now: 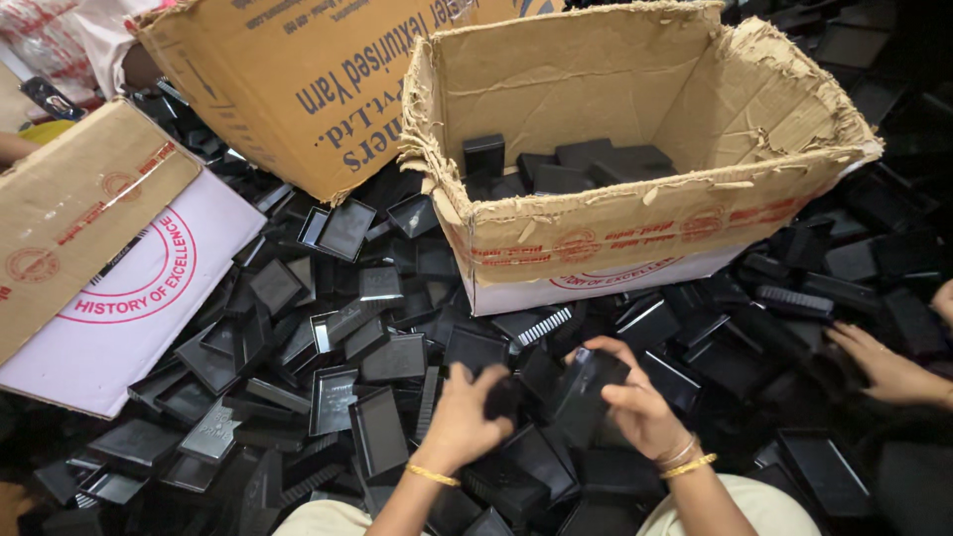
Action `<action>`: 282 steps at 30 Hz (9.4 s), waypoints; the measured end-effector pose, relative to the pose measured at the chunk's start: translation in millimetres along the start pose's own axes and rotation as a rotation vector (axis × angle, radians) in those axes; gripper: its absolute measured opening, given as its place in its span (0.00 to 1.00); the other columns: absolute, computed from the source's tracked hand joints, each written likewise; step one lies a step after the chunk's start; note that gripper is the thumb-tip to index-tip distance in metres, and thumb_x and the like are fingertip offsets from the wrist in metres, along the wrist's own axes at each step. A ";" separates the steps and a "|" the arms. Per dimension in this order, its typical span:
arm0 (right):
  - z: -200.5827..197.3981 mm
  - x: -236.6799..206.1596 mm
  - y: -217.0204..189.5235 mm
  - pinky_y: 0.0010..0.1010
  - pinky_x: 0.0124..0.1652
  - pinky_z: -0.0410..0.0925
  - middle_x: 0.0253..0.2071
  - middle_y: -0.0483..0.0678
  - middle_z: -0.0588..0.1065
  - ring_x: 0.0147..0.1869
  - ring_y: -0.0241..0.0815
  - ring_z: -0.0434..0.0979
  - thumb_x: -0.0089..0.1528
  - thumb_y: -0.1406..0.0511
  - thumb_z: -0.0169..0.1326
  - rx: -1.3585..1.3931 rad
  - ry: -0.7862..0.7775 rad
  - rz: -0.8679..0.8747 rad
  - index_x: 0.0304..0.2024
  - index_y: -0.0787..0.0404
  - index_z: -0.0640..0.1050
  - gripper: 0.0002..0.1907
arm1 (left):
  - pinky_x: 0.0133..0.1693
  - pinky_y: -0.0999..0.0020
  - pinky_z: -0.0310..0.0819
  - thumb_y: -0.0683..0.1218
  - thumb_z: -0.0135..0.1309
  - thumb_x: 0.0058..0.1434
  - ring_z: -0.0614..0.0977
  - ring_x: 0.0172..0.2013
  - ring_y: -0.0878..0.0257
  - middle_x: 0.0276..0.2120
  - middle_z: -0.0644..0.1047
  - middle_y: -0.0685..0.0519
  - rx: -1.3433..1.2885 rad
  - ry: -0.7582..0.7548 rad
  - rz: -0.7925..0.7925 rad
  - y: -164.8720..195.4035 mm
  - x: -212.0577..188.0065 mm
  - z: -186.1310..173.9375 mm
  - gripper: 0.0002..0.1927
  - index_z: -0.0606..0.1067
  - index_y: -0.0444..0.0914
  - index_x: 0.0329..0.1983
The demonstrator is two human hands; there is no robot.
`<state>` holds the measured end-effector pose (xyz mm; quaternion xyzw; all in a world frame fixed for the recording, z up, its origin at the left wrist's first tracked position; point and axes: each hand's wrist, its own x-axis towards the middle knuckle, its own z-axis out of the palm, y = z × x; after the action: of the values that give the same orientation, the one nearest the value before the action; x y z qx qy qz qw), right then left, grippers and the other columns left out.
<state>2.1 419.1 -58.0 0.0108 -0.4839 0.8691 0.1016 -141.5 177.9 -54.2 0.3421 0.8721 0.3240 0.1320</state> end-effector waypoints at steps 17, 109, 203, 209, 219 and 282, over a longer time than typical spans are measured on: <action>-15.1 -0.2 -4.5 0.45 0.55 0.70 0.57 0.58 0.75 0.55 0.51 0.77 0.67 0.55 0.47 0.002 0.226 -0.093 0.63 0.64 0.68 0.27 | 0.40 0.62 0.77 0.48 0.58 0.59 0.84 0.34 0.54 0.33 0.82 0.47 -0.166 0.645 -0.073 -90.2 30.5 -93.2 0.10 0.80 0.37 0.37; 43.6 -6.3 23.8 0.42 0.60 0.66 0.67 0.54 0.63 0.67 0.47 0.67 0.57 0.67 0.61 -0.039 0.044 0.002 0.76 0.56 0.54 0.47 | 0.57 0.53 0.70 0.57 0.71 0.50 0.73 0.59 0.41 0.62 0.67 0.37 -0.204 0.289 0.695 44.0 -39.2 -18.1 0.46 0.68 0.30 0.67; 24.2 11.5 67.4 0.44 0.56 0.73 0.61 0.43 0.70 0.59 0.39 0.75 0.61 0.67 0.52 0.053 0.059 0.153 0.72 0.53 0.60 0.36 | 0.51 0.62 0.81 0.42 0.64 0.59 0.86 0.50 0.46 0.50 0.82 0.42 -0.367 0.461 0.480 21.1 -45.8 1.6 0.24 0.74 0.36 0.58; 1.4 13.7 69.8 0.34 0.59 0.70 0.52 0.54 0.79 0.57 0.40 0.76 0.63 0.69 0.62 -0.765 0.156 -0.038 0.59 0.66 0.77 0.21 | 0.48 0.62 0.80 0.45 0.64 0.57 0.87 0.44 0.48 0.44 0.83 0.42 -0.289 0.078 0.126 36.7 -46.1 -43.1 0.22 0.75 0.39 0.55; -10.0 44.4 94.8 0.50 0.61 0.60 0.71 0.59 0.57 0.69 0.62 0.60 0.54 0.49 0.64 -1.720 0.066 -0.084 0.64 0.50 0.65 0.40 | 0.61 0.47 0.62 0.50 0.64 0.52 0.71 0.61 0.35 0.60 0.71 0.32 0.484 1.027 0.923 161.8 44.7 -243.5 0.33 0.71 0.35 0.61; -3.0 40.3 91.8 0.50 0.63 0.59 0.71 0.57 0.54 0.68 0.60 0.60 0.53 0.54 0.69 -1.873 -0.089 0.356 0.62 0.56 0.66 0.39 | 0.65 0.50 0.60 0.39 0.63 0.53 0.71 0.61 0.36 0.61 0.71 0.35 0.275 0.969 0.952 161.4 50.0 -226.2 0.29 0.72 0.31 0.60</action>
<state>-54.3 381.3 -132.0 -0.1157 -0.9812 0.1303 -0.0835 -197.9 194.3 222.0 0.5177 0.6210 0.3494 -0.4736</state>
